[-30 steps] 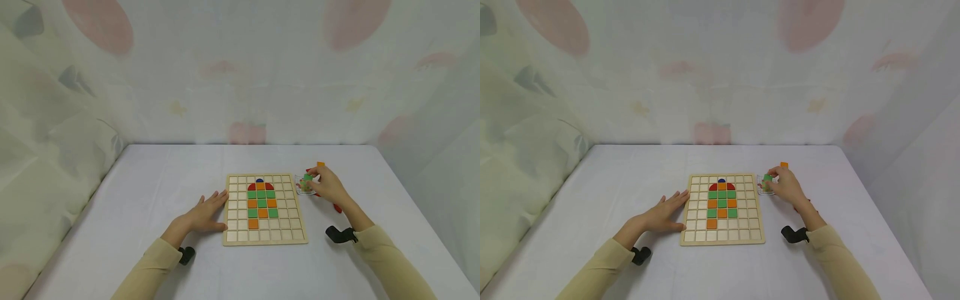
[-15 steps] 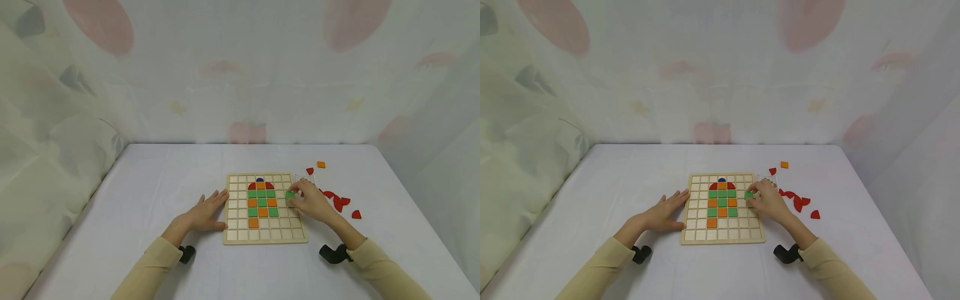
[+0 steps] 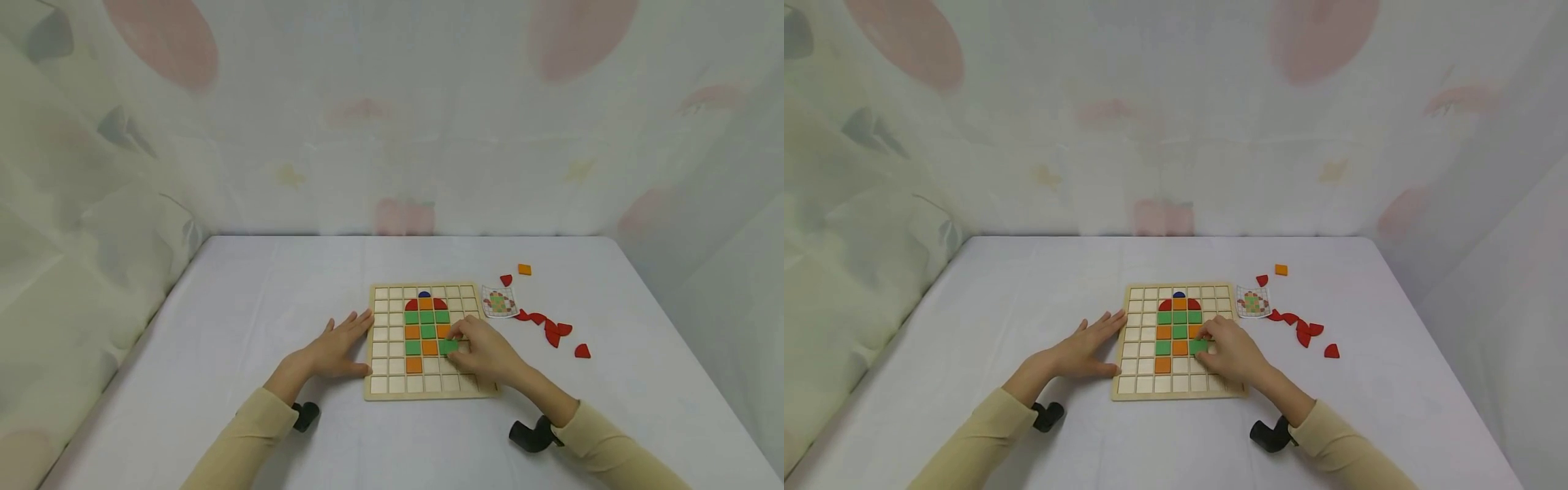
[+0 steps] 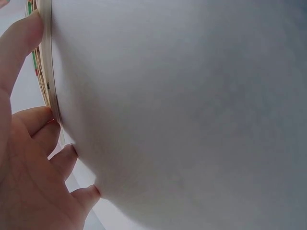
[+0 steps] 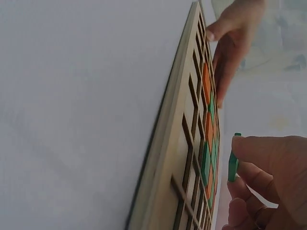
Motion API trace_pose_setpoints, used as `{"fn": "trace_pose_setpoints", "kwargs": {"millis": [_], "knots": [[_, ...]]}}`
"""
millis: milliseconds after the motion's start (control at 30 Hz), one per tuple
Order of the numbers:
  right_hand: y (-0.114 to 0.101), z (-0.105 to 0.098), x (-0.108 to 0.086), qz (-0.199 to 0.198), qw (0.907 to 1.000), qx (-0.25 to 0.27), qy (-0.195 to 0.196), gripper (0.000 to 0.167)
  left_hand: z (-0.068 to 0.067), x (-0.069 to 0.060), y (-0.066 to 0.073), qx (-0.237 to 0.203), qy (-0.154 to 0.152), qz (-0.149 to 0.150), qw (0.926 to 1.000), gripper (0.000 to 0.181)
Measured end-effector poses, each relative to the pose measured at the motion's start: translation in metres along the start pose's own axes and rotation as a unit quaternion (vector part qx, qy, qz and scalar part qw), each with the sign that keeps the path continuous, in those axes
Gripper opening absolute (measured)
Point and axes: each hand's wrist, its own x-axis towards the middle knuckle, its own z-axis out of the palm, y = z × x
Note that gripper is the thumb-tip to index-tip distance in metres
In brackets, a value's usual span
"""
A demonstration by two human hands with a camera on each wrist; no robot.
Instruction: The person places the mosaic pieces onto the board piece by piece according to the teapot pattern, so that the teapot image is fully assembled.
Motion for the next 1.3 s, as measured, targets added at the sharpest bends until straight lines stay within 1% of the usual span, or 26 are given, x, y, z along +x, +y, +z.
{"fn": "trace_pose_setpoints", "kwargs": {"millis": [233,467,533,667,867,1067,1300], "knots": [[-0.015,0.01,-0.005,-0.032,0.9989,-0.029,-0.015,0.022,0.0,-0.001,0.0,-0.005,0.004,0.005,1.0,0.091],[-0.021,0.021,-0.004,-0.071,0.9944,-0.078,-0.005,0.023,0.001,-0.001,-0.002,-0.003,0.005,0.007,1.0,0.091],[-0.021,0.024,-0.003,-0.075,0.9929,-0.092,-0.003,0.024,0.002,0.0,-0.003,-0.002,0.006,0.008,0.9999,0.092],[-0.022,0.026,-0.002,-0.077,0.9915,-0.105,0.0,0.024,0.003,0.001,-0.004,0.0,0.008,0.012,0.9999,0.092],[-0.022,0.027,-0.002,-0.084,0.9901,-0.113,-0.002,0.024,0.003,0.001,-0.005,0.001,0.009,0.015,0.9998,0.092],[-0.022,0.028,-0.001,-0.093,0.9883,-0.12,0.007,0.024,0.003,0.002,-0.005,0.003,0.01,0.013,0.9999,0.092],[-0.023,0.027,0.0,-0.087,0.9887,-0.122,0.002,0.025,0.002,0.001,-0.003,0.007,0.006,0.01,0.9999,0.093]]}}
